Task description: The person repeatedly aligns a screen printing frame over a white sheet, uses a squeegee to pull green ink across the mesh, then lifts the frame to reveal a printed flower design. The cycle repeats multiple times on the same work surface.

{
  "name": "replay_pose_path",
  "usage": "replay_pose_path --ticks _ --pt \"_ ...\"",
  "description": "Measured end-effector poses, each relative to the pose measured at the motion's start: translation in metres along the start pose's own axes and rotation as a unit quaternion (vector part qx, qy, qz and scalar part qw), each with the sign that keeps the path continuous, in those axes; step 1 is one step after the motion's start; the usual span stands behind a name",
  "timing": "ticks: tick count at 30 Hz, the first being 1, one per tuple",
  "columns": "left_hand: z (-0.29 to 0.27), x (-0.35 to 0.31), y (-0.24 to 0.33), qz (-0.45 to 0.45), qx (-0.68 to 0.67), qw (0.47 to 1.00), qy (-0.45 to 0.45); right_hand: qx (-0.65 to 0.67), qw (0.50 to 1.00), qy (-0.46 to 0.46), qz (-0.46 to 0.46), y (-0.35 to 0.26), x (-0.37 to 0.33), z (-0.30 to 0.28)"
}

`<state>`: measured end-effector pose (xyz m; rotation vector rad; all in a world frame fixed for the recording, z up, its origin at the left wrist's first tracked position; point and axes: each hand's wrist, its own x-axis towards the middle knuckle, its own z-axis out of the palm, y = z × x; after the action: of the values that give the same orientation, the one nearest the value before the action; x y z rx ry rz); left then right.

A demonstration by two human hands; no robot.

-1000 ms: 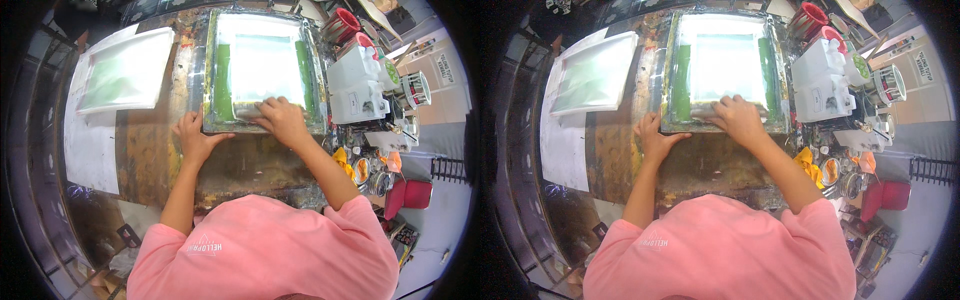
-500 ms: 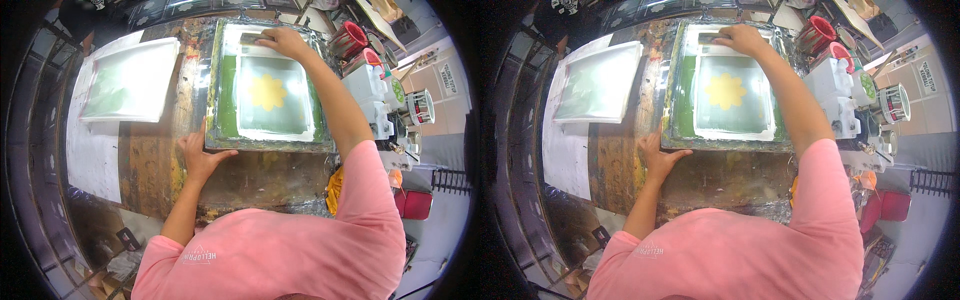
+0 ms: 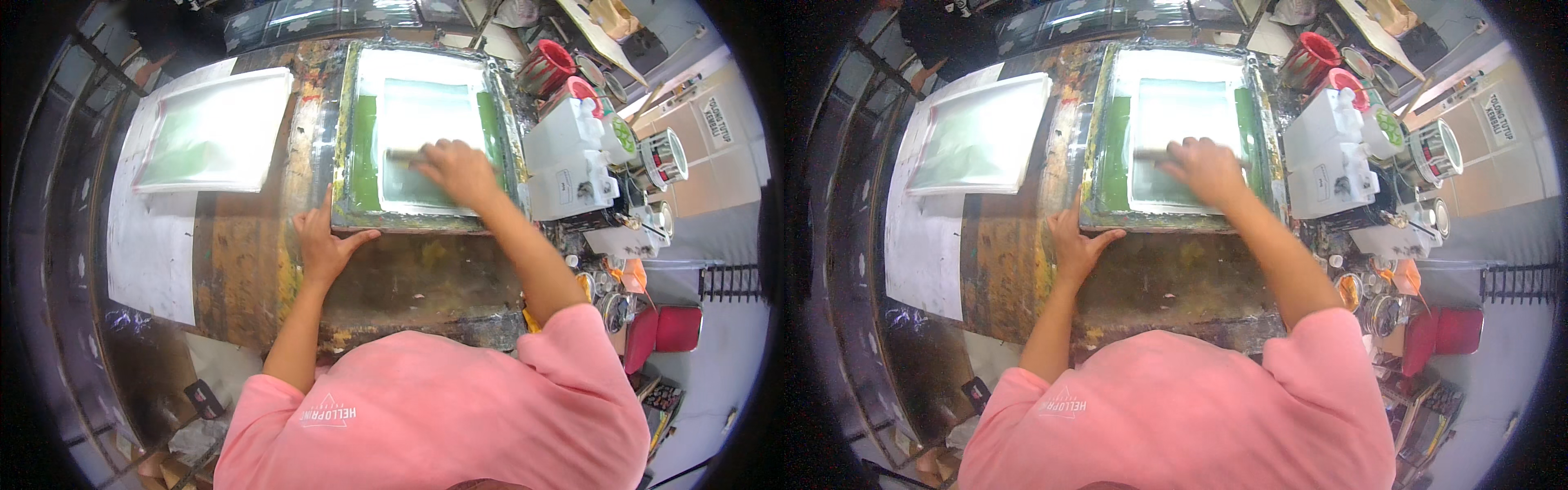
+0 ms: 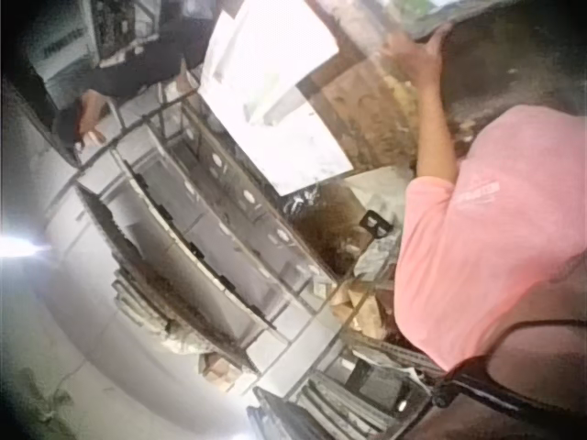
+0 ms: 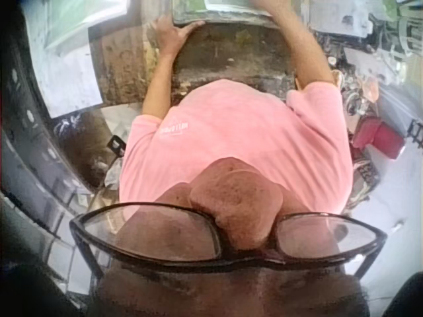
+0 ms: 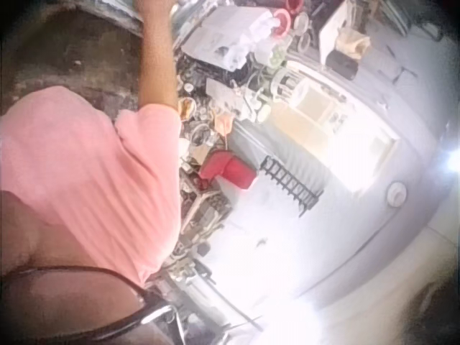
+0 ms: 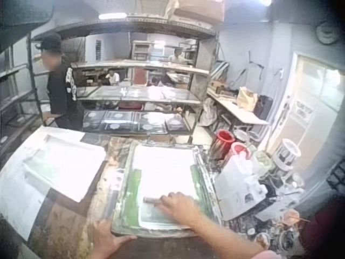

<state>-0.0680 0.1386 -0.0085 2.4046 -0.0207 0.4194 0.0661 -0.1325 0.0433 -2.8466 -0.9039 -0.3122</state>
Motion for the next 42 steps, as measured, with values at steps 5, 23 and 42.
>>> replay_pose_path --ticks 5,23,42 --pt "0.004 0.002 -0.004 0.022 0.019 0.999 0.033 0.041 0.999 -0.026 0.024 -0.048 -0.047 -0.050" --pt "-0.018 0.026 0.039 -0.007 0.201 0.979 -0.042 -0.074 0.963 0.259 0.009 -0.021 0.072 -0.192" --pt "-0.071 0.112 0.057 -0.085 -0.135 0.982 0.106 -0.039 0.967 0.249 0.024 -0.008 0.099 -0.216"
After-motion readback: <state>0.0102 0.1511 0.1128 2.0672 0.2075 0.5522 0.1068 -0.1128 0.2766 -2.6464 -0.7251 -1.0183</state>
